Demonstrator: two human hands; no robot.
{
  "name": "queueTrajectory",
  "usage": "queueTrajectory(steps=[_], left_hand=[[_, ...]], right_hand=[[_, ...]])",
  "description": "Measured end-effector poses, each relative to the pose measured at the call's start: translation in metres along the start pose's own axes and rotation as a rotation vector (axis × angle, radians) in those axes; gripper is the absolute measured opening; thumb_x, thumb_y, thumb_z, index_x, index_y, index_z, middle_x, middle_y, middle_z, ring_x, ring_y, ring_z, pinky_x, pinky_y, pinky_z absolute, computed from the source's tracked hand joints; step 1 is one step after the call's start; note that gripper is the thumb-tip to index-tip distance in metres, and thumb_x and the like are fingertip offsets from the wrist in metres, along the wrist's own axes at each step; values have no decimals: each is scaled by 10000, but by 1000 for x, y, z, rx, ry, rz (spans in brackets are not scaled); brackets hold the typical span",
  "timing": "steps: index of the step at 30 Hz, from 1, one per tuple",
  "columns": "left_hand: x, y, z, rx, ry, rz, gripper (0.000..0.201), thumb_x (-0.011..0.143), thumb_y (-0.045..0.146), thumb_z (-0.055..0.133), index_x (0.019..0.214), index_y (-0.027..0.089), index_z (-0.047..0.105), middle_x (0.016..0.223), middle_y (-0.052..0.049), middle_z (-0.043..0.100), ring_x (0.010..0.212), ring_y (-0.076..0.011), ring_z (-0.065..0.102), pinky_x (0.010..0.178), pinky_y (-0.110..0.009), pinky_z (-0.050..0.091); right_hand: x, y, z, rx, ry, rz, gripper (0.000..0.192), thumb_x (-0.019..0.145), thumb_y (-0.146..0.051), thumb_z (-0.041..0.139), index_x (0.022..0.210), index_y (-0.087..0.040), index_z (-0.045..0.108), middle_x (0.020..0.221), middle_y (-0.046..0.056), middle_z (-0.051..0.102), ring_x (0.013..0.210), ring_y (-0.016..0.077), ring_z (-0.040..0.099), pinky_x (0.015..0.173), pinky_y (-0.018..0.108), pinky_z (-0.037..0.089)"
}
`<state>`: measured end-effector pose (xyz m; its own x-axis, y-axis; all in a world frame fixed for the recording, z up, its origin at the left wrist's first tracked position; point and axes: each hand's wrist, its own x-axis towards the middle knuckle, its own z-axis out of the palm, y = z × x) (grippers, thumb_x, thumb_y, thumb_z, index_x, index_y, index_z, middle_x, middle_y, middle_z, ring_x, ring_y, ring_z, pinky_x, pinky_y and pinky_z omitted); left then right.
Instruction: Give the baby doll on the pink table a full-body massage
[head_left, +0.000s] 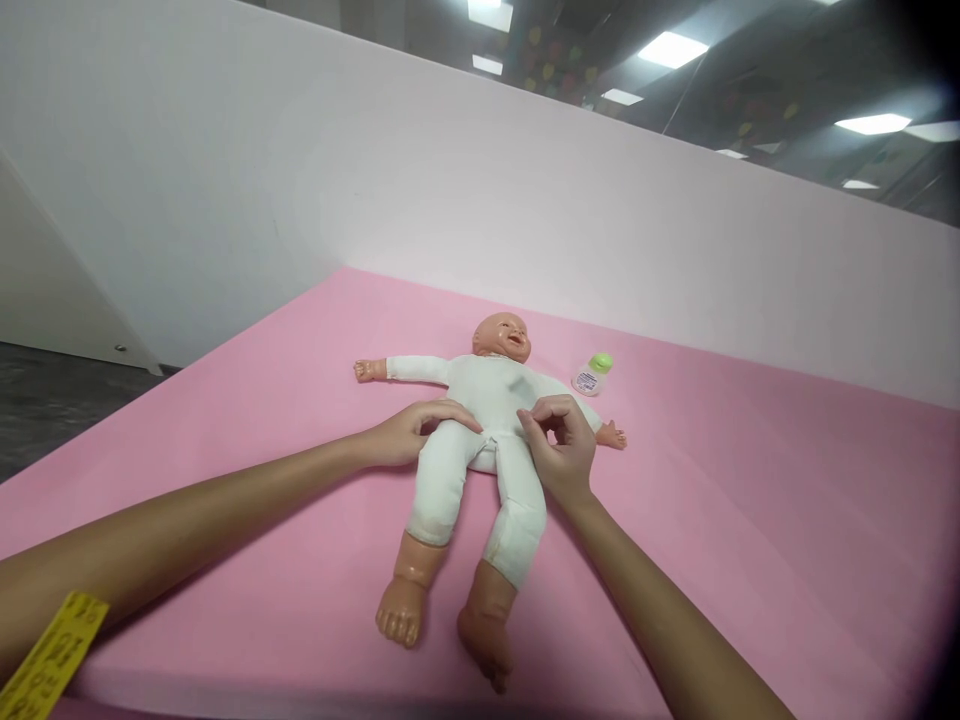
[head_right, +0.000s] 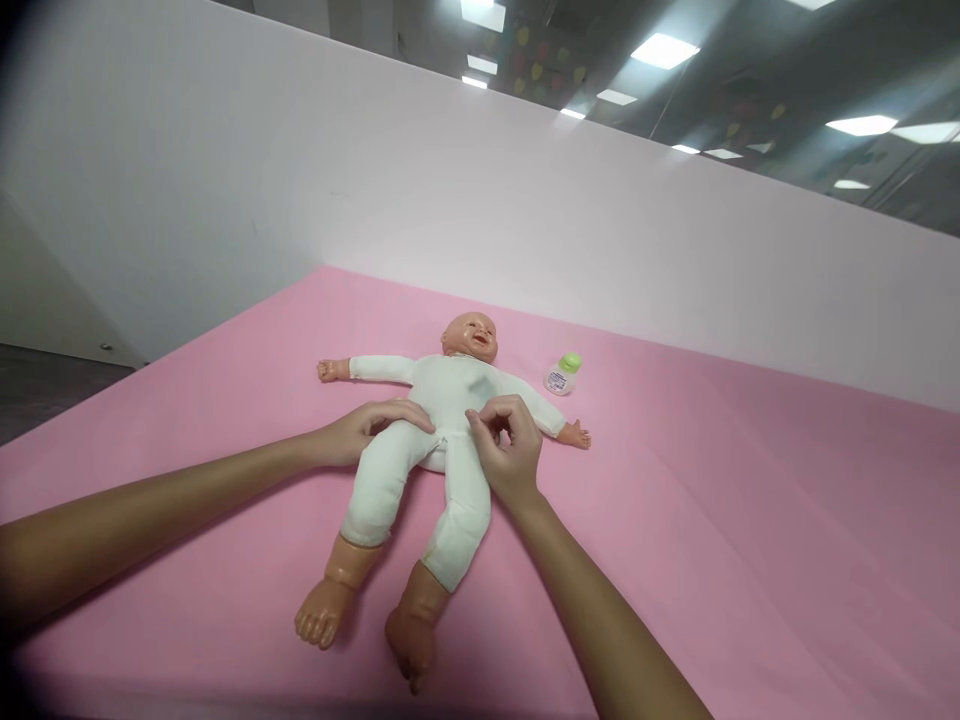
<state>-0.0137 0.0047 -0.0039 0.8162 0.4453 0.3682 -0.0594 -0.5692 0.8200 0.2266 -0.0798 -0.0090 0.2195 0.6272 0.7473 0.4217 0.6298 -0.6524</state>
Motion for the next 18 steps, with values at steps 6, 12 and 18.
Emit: queueTrajectory(steps=[6, 12, 18], left_hand=[[0, 1, 1, -16, 1, -9, 329, 932, 246, 673, 1258, 236, 710, 1242, -97, 679, 1191, -244, 630, 1048, -414, 500], [0, 0, 1, -8, 8, -3, 325, 932, 271, 676, 1254, 245, 711, 1240, -94, 689, 1192, -252, 632, 1047, -423, 505], [1, 2, 2, -3, 10, 2, 330, 922, 255, 683, 1251, 242, 712, 1262, -95, 681, 1210, -254, 626, 1064, -420, 495]], right_hand=[[-3, -11, 4, 48, 46, -76, 165, 916, -251, 734, 848, -241, 584, 812, 2, 599, 724, 164, 577, 628, 308, 444], [-7, -30, 13, 123, 134, -47, 167, 927, -254, 716, 890, -251, 553, 811, -6, 576, 762, 164, 587, 669, 310, 486], [-13, -49, 15, 195, 146, -43, 177, 934, -210, 695, 880, -250, 532, 814, -11, 563, 736, 154, 581, 698, 326, 506]])
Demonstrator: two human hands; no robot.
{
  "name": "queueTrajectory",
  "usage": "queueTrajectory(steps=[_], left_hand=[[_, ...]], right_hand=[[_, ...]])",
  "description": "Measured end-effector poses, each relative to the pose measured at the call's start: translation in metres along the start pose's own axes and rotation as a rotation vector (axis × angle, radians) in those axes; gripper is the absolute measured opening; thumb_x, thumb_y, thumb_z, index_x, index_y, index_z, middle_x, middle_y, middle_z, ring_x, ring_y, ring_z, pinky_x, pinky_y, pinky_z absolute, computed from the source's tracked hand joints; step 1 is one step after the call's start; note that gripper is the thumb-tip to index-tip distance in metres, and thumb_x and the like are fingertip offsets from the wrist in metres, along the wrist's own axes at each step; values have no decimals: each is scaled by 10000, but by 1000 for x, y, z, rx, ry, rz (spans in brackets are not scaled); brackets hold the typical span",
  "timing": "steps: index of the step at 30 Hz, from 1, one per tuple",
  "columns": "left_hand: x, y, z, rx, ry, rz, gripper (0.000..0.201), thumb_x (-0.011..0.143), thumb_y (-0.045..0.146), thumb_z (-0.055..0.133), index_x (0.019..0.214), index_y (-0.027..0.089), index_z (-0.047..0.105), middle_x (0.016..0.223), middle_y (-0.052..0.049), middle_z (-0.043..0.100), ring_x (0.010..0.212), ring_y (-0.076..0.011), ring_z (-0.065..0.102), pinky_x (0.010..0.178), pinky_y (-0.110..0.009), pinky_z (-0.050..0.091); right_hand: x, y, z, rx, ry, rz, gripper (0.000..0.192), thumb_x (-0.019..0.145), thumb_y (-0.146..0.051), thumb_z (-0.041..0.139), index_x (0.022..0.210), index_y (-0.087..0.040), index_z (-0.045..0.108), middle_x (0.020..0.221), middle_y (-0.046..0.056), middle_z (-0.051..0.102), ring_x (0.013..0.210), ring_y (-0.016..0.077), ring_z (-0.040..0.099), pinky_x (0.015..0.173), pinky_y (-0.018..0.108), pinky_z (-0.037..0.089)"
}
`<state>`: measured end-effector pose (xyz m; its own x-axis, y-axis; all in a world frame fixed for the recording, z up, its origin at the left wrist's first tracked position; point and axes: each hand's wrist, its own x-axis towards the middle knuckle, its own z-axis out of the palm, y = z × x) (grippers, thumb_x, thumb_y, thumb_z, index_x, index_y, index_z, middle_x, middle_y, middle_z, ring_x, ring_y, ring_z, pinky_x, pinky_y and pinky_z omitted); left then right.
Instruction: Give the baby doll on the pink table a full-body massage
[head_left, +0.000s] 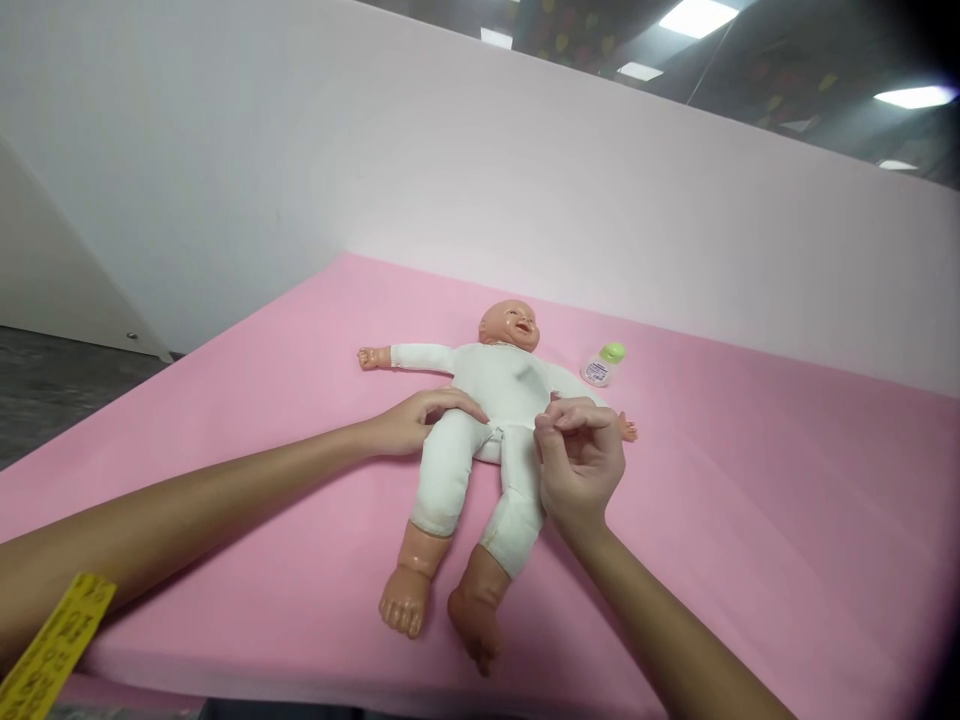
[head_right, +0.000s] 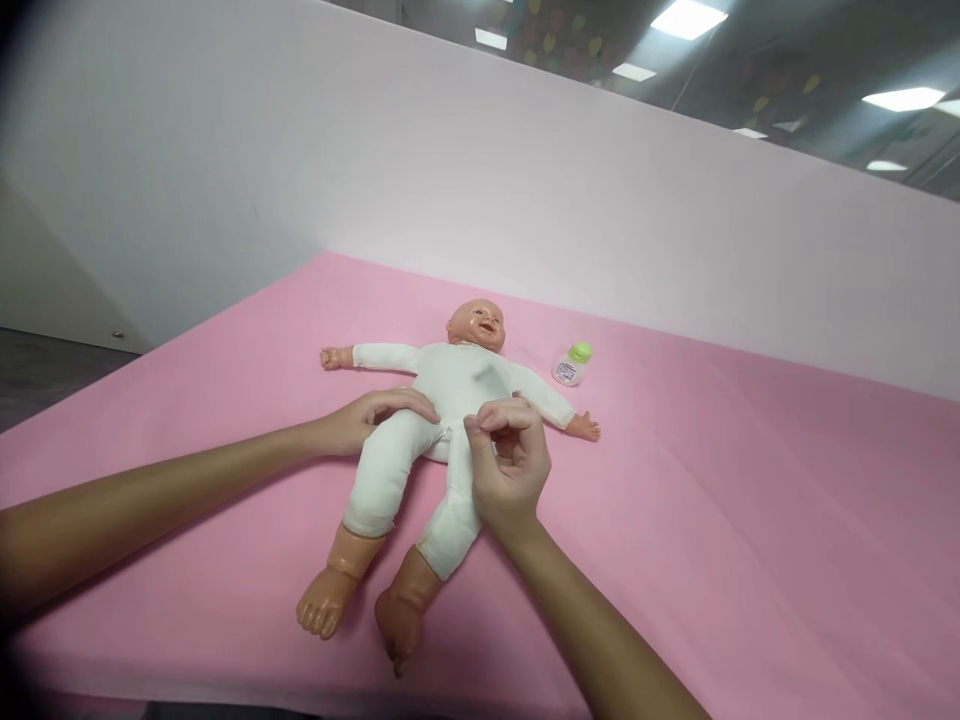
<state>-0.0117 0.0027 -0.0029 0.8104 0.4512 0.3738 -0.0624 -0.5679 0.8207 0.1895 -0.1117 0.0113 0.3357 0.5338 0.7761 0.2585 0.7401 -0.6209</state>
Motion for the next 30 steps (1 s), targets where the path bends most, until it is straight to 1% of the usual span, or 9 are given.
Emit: queueTrajectory(steps=[4, 10, 14, 19, 30], left_hand=[[0, 0, 0, -7, 8, -8, 318, 921, 266, 687, 1236, 242, 722, 1271, -96, 682, 1204, -253, 632, 1059, -416, 498], [0, -3, 0, -23, 7, -27, 331, 912, 267, 697, 1240, 232, 722, 1262, -103, 684, 1195, -262, 632, 1051, -425, 502], [0, -3, 0, -25, 6, -23, 329, 917, 247, 686, 1244, 236, 718, 1250, -95, 680, 1187, -252, 634, 1037, -400, 506], [0, -4, 0, -11, 3, -9, 328, 920, 230, 674, 1245, 236, 713, 1256, -88, 676, 1191, -245, 627, 1033, -384, 502], [1, -5, 0, -15, 2, 2, 327, 918, 231, 681, 1244, 229, 715, 1255, -93, 678, 1205, -253, 622, 1040, -386, 497]], right_hand=[[-2, -10, 1, 19, -35, 11, 216, 939, -215, 688, 845, -251, 497, 771, -19, 543, 677, 149, 566, 643, 318, 498], [-4, -19, 3, 15, -63, 5, 262, 944, -217, 683, 819, -251, 455, 744, -20, 558, 640, 144, 556, 597, 301, 481], [-6, -21, 4, -2, -66, -6, 256, 941, -207, 681, 823, -250, 458, 736, -28, 553, 625, 133, 555, 595, 291, 483], [-8, -22, 4, 46, -68, 9, 210, 934, -171, 670, 853, -250, 493, 749, -23, 551, 627, 138, 547, 590, 296, 485], [-8, -24, 5, -2, -86, -21, 262, 931, -152, 660, 815, -246, 445, 722, -36, 549, 595, 121, 525, 582, 279, 466]])
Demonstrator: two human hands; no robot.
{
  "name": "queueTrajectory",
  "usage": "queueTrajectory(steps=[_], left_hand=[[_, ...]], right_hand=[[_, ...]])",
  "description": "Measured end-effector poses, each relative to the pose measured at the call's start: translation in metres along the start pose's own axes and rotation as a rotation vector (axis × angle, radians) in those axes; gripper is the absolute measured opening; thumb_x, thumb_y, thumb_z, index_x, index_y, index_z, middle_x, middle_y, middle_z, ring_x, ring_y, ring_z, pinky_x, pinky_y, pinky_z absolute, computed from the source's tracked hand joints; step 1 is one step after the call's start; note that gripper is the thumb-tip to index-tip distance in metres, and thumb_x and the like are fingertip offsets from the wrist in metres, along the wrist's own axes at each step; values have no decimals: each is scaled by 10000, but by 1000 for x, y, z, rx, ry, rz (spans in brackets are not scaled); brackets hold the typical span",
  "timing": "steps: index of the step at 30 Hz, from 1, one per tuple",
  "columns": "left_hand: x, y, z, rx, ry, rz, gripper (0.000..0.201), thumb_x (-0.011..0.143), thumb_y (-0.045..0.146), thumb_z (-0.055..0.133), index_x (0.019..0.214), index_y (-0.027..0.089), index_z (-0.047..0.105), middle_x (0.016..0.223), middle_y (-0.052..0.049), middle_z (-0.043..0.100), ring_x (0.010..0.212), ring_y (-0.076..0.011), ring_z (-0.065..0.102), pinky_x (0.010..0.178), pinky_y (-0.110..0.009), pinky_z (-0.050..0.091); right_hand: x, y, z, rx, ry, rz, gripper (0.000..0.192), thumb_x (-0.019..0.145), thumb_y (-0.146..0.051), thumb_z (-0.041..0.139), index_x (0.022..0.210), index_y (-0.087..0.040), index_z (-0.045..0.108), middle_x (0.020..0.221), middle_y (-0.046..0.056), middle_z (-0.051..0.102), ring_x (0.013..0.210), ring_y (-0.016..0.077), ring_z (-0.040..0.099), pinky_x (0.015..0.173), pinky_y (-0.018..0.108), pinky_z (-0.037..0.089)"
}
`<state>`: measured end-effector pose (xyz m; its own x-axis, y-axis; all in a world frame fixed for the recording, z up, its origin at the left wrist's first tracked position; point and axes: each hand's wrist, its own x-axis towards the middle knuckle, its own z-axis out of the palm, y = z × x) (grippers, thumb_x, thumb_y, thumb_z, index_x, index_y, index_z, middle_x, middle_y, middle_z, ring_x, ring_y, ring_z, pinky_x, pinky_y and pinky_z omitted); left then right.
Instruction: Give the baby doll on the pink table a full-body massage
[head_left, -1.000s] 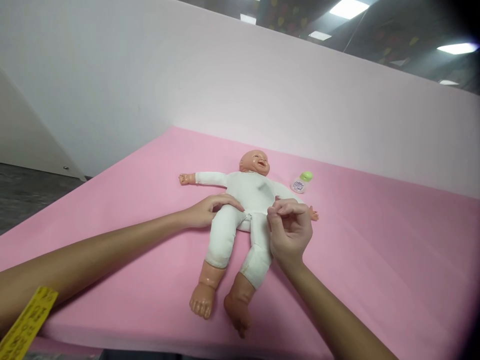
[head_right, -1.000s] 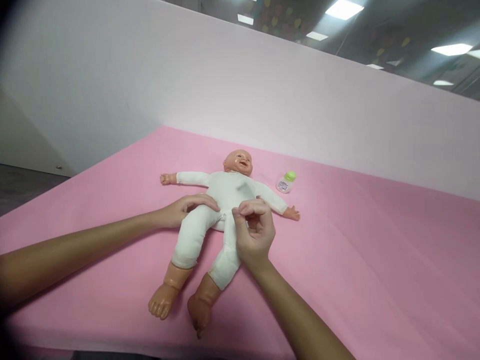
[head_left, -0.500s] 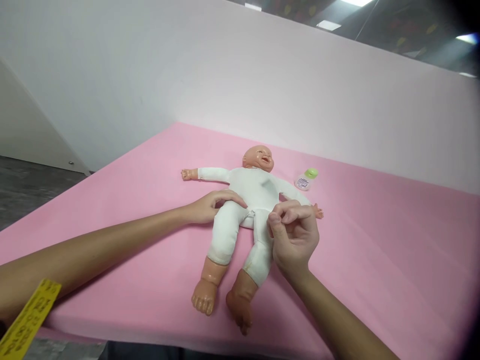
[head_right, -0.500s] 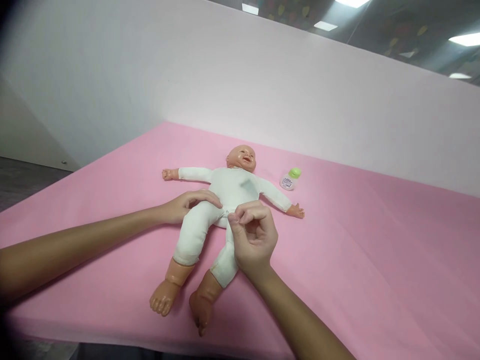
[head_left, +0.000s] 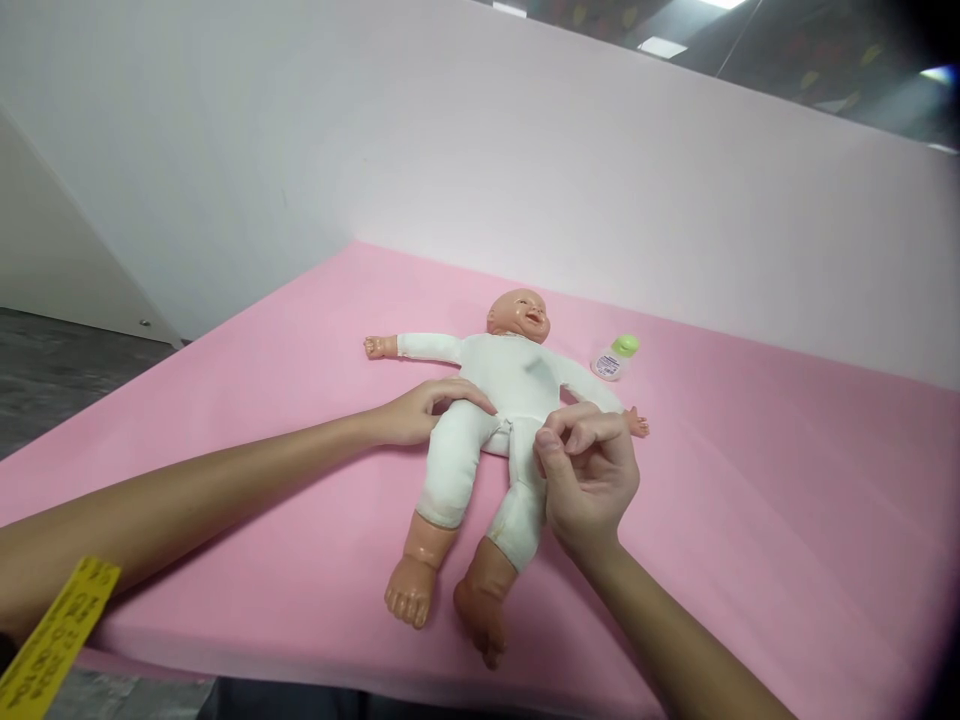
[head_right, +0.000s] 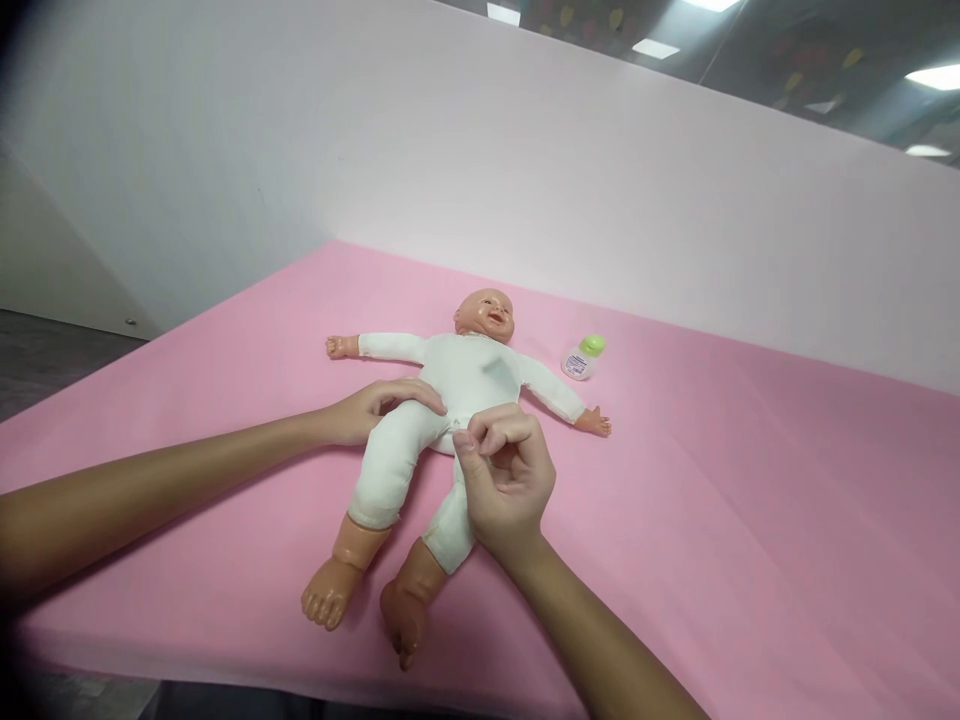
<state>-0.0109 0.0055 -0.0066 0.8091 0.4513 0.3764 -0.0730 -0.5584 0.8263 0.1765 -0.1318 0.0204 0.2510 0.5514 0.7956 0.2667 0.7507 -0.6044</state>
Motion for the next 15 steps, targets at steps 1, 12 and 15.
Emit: queueTrajectory(steps=[1, 12, 15], left_hand=[[0, 0, 0, 0, 0, -1, 327, 917, 237, 686, 1243, 226, 716, 1252, -95, 679, 1201, -254, 624, 1040, -388, 497], [0, 1, 0, -11, -4, -7, 330, 921, 222, 689, 1249, 220, 712, 1259, -91, 675, 1193, -240, 627, 1028, -352, 491], [0, 2, 0, -15, -3, -7, 331, 918, 212, 688, 1249, 219, 711, 1257, -88, 674, 1188, -234, 628, 1027, -345, 490]], right_hand=[[0, 0, 0, 6, -1, 3, 253, 929, -147, 660, 821, -245, 452, 726, -35, 551, 599, 122, 530, 584, 279, 469], [-2, 2, -2, 115, -19, 26, 232, 912, -71, 648, 838, -230, 496, 756, -15, 568, 651, 135, 536, 575, 271, 451], [-2, 2, -2, 125, -24, 30, 226, 912, -63, 644, 850, -230, 504, 764, -15, 567, 652, 133, 536, 572, 268, 448]])
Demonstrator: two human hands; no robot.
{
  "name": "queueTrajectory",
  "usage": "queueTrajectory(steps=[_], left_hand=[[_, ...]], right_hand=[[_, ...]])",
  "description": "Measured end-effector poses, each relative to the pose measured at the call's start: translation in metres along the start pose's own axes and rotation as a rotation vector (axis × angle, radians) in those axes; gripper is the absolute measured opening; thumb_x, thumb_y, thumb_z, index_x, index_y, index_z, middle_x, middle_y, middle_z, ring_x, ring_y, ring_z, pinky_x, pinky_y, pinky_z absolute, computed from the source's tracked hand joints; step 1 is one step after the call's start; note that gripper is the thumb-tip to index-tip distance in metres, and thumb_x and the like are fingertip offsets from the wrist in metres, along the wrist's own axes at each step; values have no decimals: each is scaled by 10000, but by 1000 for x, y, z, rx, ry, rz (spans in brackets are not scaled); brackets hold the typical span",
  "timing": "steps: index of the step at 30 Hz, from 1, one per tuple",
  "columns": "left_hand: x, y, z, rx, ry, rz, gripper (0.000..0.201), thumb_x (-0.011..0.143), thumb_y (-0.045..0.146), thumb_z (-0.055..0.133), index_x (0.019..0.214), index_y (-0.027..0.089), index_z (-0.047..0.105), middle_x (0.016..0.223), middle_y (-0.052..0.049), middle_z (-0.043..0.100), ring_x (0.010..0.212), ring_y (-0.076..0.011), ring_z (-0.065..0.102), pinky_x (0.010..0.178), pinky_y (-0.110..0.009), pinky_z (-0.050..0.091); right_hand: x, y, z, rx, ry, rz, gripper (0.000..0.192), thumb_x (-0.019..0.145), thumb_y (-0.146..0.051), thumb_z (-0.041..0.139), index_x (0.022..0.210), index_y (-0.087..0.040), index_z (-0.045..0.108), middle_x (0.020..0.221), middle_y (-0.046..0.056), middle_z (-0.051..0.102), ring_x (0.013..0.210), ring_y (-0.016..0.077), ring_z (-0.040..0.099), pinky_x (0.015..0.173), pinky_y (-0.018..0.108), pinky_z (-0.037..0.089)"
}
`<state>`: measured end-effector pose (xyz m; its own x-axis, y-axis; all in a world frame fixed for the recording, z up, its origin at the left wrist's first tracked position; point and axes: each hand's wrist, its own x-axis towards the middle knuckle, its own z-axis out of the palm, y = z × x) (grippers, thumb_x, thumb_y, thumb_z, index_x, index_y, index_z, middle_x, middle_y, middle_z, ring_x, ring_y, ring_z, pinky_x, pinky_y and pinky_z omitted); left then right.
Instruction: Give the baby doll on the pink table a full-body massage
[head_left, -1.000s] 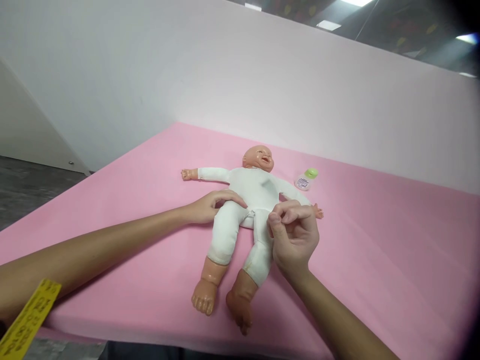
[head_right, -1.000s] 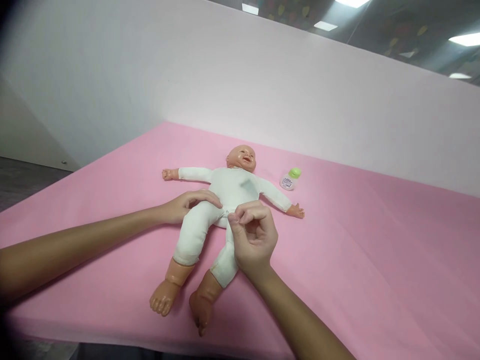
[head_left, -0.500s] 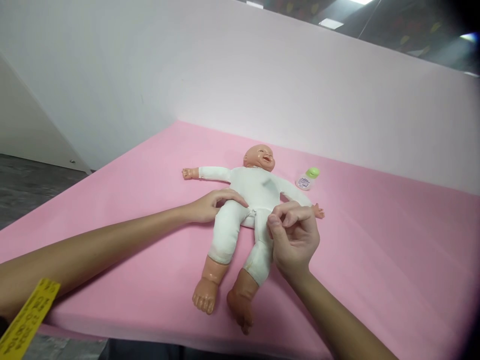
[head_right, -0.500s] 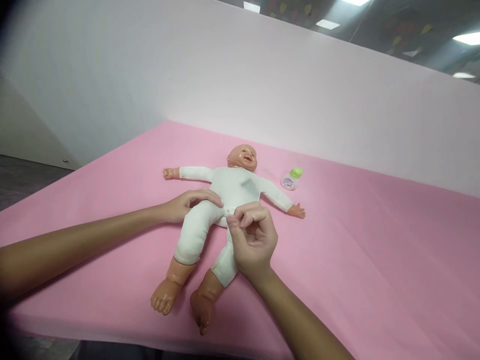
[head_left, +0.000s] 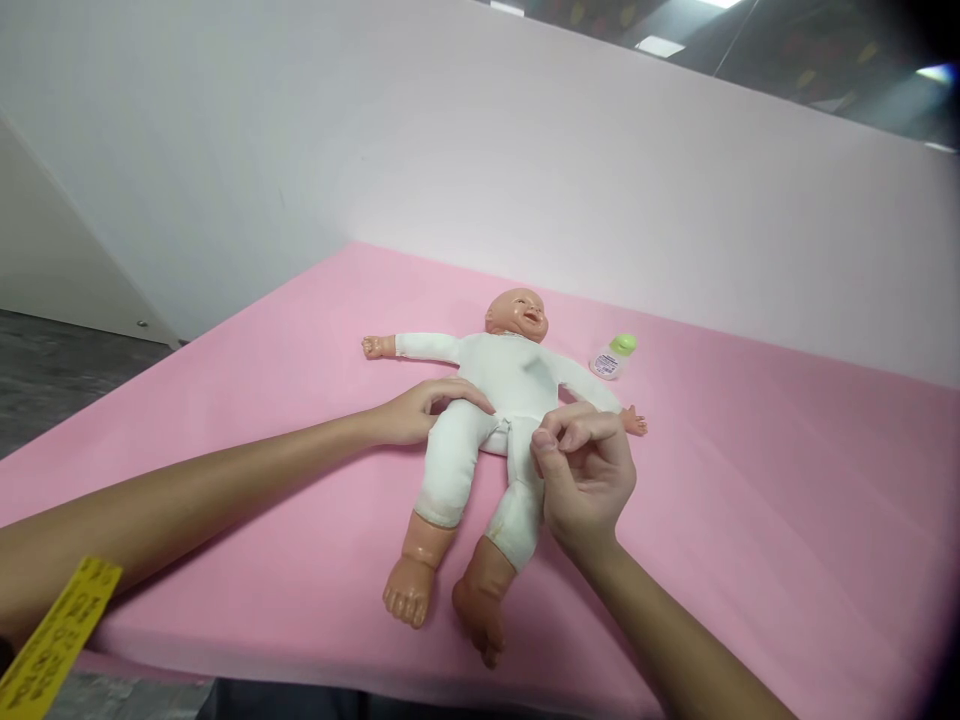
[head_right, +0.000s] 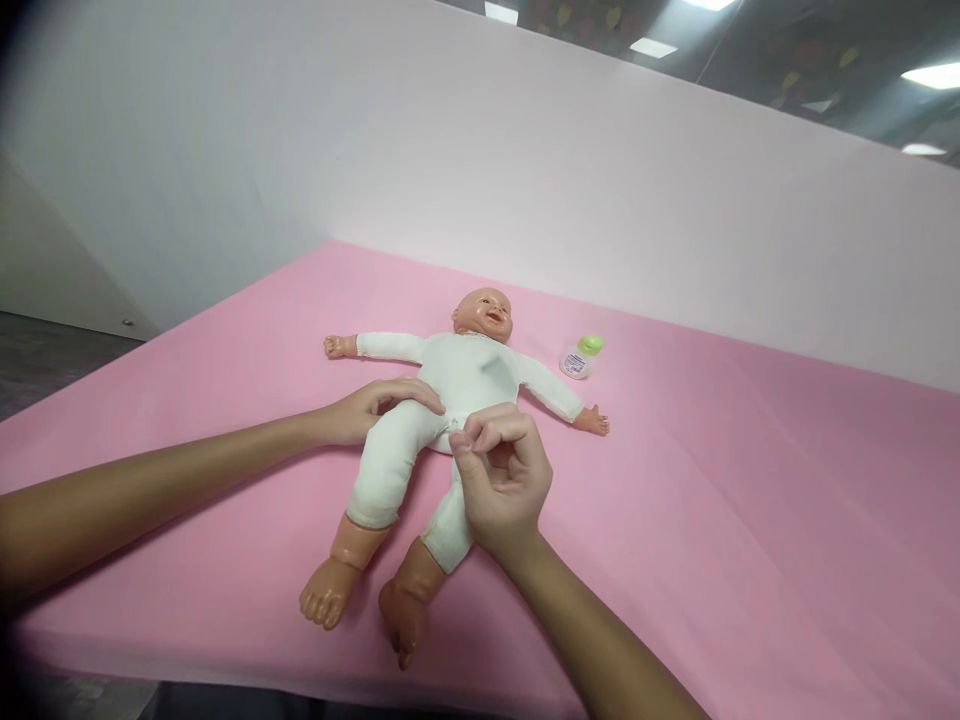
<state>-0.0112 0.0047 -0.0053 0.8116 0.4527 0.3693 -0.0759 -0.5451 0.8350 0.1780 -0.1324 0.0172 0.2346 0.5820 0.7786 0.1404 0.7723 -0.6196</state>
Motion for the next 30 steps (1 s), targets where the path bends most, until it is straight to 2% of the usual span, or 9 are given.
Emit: queueTrajectory(steps=[11, 24, 27, 30], left_hand=[[0, -1, 0, -5, 0, -14, 336, 913, 240, 697, 1247, 212, 713, 1251, -103, 678, 1175, -254, 633, 1018, -372, 504], [-1, 0, 1, 7, 4, -23, 325, 919, 252, 694, 1242, 220, 714, 1253, -91, 679, 1168, -240, 641, 1007, -345, 510], [0, 1, 0, 16, 3, -20, 314, 926, 252, 681, 1236, 215, 717, 1258, -93, 679, 1174, -240, 639, 1018, -348, 510], [1, 2, -2, 38, -6, -1, 286, 960, 248, 622, 1224, 210, 724, 1244, -95, 689, 1184, -244, 636, 1054, -371, 496]], right_hand=[[2, -2, 1, -52, -39, -52, 244, 893, -39, 640, 833, -226, 495, 749, -25, 567, 675, 123, 545, 595, 251, 451], [1, -3, 2, -53, -73, -75, 247, 891, -54, 649, 836, -238, 494, 737, -33, 565, 662, 132, 556, 611, 270, 459], [4, 2, -3, -37, -128, -21, 223, 893, -74, 668, 849, -236, 521, 768, -24, 579, 700, 137, 573, 651, 281, 480], [7, 15, -9, -45, -213, 106, 167, 906, -137, 690, 864, -229, 558, 824, -6, 596, 748, 146, 585, 689, 294, 492]])
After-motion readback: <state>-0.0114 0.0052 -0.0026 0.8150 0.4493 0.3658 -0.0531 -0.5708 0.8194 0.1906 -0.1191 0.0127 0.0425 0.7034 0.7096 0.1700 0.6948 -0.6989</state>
